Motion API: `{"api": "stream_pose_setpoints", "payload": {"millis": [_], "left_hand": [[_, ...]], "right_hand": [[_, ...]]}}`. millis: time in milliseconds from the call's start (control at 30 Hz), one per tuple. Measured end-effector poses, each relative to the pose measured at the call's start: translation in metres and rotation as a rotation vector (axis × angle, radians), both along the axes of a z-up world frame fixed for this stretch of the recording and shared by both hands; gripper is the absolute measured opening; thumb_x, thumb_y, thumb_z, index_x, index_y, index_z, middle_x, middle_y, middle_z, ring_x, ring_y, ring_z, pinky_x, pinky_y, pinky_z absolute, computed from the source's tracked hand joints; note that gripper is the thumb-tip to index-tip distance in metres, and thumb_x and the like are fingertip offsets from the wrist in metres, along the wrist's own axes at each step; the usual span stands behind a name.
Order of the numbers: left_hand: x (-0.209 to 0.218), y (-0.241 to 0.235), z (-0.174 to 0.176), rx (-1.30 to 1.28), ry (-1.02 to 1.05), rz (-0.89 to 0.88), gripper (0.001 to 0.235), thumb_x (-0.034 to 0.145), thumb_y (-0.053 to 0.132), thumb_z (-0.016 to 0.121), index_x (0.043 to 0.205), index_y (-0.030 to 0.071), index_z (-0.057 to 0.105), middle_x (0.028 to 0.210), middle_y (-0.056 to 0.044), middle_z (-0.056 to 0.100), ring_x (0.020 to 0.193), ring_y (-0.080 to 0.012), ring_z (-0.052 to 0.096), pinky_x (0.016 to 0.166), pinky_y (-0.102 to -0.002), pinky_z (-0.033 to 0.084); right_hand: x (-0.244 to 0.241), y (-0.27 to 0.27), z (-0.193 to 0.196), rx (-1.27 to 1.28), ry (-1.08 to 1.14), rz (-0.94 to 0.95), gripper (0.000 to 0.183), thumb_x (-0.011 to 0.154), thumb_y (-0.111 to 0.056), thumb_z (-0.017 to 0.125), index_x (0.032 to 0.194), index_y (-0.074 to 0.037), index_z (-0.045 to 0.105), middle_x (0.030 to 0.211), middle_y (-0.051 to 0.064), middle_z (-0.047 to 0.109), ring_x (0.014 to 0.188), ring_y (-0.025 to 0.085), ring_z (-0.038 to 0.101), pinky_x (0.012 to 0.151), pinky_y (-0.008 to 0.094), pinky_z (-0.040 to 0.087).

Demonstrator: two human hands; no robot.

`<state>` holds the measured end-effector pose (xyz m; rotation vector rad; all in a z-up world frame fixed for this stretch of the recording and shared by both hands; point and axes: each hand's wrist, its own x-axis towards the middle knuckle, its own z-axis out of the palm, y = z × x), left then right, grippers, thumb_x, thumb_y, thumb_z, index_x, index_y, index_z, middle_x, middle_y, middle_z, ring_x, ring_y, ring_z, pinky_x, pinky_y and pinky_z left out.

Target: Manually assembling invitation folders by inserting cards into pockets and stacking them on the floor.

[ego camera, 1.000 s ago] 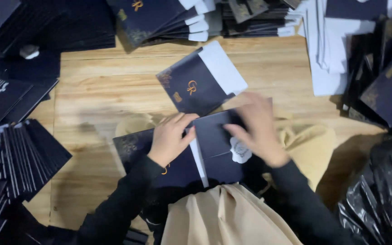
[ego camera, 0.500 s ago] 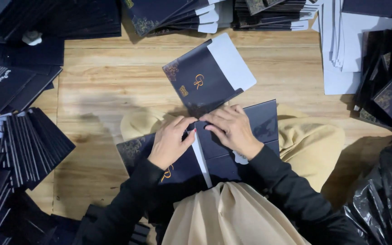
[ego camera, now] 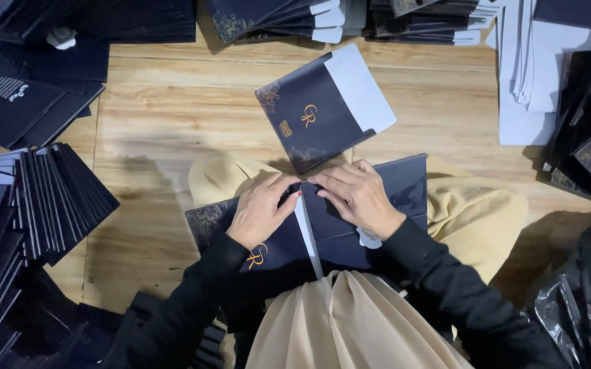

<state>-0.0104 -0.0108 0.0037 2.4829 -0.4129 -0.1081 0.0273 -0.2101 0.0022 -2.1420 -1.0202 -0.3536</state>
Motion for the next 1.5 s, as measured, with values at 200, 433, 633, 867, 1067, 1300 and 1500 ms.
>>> {"api": "stream_pose_setpoints", "payload": {"millis": [200,433,633,867,1067,1300,1500], "left_hand": [[0.000,0.003,-0.008,0.006,-0.006,-0.001,0.030,0.089,0.034,0.043,0.108,0.015,0.056,0.089,-0.007,0.059,0.087,-0.0280,0.060,0.075,-0.039,0.047],[0.001,0.004,-0.011,0.074,-0.061,0.070,0.028,0.088,0.034,0.046,0.107,0.017,0.057,0.087,-0.002,0.057,0.084,-0.0241,0.060,0.077,-0.039,0.044],[0.003,0.001,-0.011,0.058,-0.089,0.074,0.029,0.089,0.036,0.046,0.106,0.015,0.057,0.084,-0.002,0.056,0.081,-0.0246,0.060,0.076,-0.040,0.043],[-0.002,-0.008,-0.018,0.093,-0.095,0.071,0.029,0.091,0.036,0.040,0.104,0.017,0.056,0.082,-0.001,0.053,0.079,-0.0233,0.059,0.074,-0.037,0.042],[0.000,-0.011,-0.022,0.103,-0.052,0.096,0.028,0.091,0.034,0.037,0.105,0.017,0.055,0.082,-0.001,0.053,0.080,-0.0225,0.059,0.074,-0.036,0.040],[0.004,-0.009,-0.010,0.092,-0.027,0.107,0.034,0.087,0.043,0.045,0.104,0.016,0.058,0.080,-0.001,0.055,0.077,-0.0234,0.061,0.073,-0.039,0.042],[0.004,0.001,0.006,0.086,-0.133,0.085,0.032,0.090,0.041,0.044,0.102,0.015,0.058,0.079,-0.002,0.053,0.079,-0.0246,0.060,0.071,-0.037,0.043]], "right_hand": [[0.004,0.001,0.000,-0.023,-0.007,0.057,0.018,0.084,-0.019,0.058,0.096,-0.008,0.064,0.084,0.003,0.064,0.074,0.021,0.060,0.063,0.030,0.038],[0.005,0.012,-0.001,0.027,0.041,0.016,0.022,0.082,-0.026,0.061,0.097,-0.010,0.064,0.088,0.005,0.063,0.078,0.025,0.058,0.068,0.035,0.041],[0.011,0.016,-0.011,0.021,0.099,-0.001,0.024,0.079,-0.031,0.065,0.095,-0.014,0.062,0.084,0.000,0.060,0.076,0.022,0.056,0.067,0.033,0.040],[0.009,0.009,-0.017,-0.044,0.180,-0.005,0.022,0.074,-0.027,0.069,0.090,-0.015,0.062,0.079,-0.001,0.059,0.073,0.022,0.056,0.064,0.033,0.041],[0.008,0.009,-0.010,-0.054,0.124,0.011,0.020,0.076,-0.022,0.067,0.092,-0.011,0.062,0.078,0.002,0.059,0.073,0.024,0.057,0.063,0.034,0.041],[0.008,0.006,-0.006,-0.008,0.111,-0.012,0.020,0.079,-0.023,0.065,0.093,-0.010,0.062,0.081,0.003,0.061,0.073,0.024,0.058,0.064,0.033,0.040],[0.019,0.023,0.006,0.131,0.082,-0.007,0.012,0.084,-0.023,0.060,0.083,-0.012,0.063,0.076,0.002,0.060,0.069,0.024,0.059,0.061,0.032,0.041]]}}
